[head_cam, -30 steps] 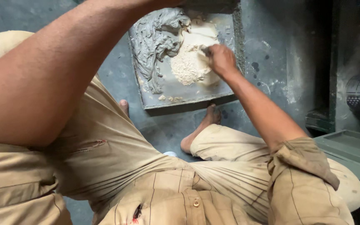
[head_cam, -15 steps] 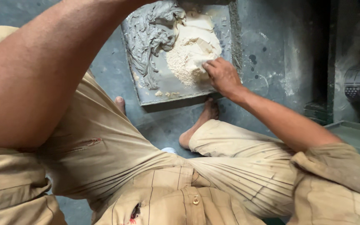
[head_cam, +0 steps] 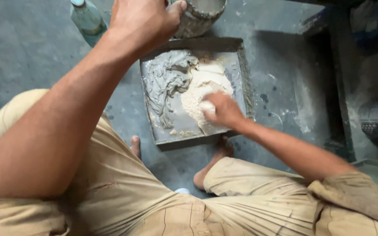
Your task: The person mixes a grey paste on a metal tray using a trowel. They then scoop a white powder from a bucket into a bowl and pour it onto the tray, mixing the powder into the paste by hand.
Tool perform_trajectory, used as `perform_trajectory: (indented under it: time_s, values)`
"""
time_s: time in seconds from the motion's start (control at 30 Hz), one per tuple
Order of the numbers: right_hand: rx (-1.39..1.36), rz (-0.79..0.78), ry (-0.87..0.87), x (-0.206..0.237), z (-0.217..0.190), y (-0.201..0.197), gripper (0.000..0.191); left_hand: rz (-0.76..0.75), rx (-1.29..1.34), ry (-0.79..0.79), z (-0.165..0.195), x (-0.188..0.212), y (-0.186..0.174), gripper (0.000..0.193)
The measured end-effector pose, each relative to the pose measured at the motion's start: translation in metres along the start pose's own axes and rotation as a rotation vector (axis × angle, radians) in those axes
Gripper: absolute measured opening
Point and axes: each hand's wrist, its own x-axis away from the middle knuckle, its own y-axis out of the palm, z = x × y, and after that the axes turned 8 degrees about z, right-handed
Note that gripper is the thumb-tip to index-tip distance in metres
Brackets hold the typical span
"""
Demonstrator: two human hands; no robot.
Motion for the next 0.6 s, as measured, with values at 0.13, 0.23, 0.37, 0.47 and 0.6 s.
perform_trajectory:
  time_s: [0.13, 0.23, 0.37, 0.47, 0.6]
  values:
    - [-0.093, 0.448, 0.206, -0.132, 0.041, -0.021, 0.025, -0.019, 0.041, -0.167, 0.010, 0.004, -0.012, 0.034]
    - [-0.259, 0.702, 0.251, -0.231, 0.083, -0.031, 0.019, -0.059, 0.014, -0.225, 0.016, 0.009, -0.014, 0.032]
    - [-1.108, 0.528, 1.093, -0.301, 0.106, -0.025, 0.020, -0.115, 0.021, -0.269, 0.024, 0.016, -0.017, 0.033]
    - [-1.407, 0.497, 1.288, -0.317, 0.111, -0.008, 0.019, -0.173, 0.028, -0.296, 0.030, 0.020, -0.019, 0.034]
    - [-1.772, 0.567, 1.401, -0.319, 0.112, 0.012, 0.021, -0.209, 0.055, -0.306, 0.035, 0.023, -0.021, 0.034]
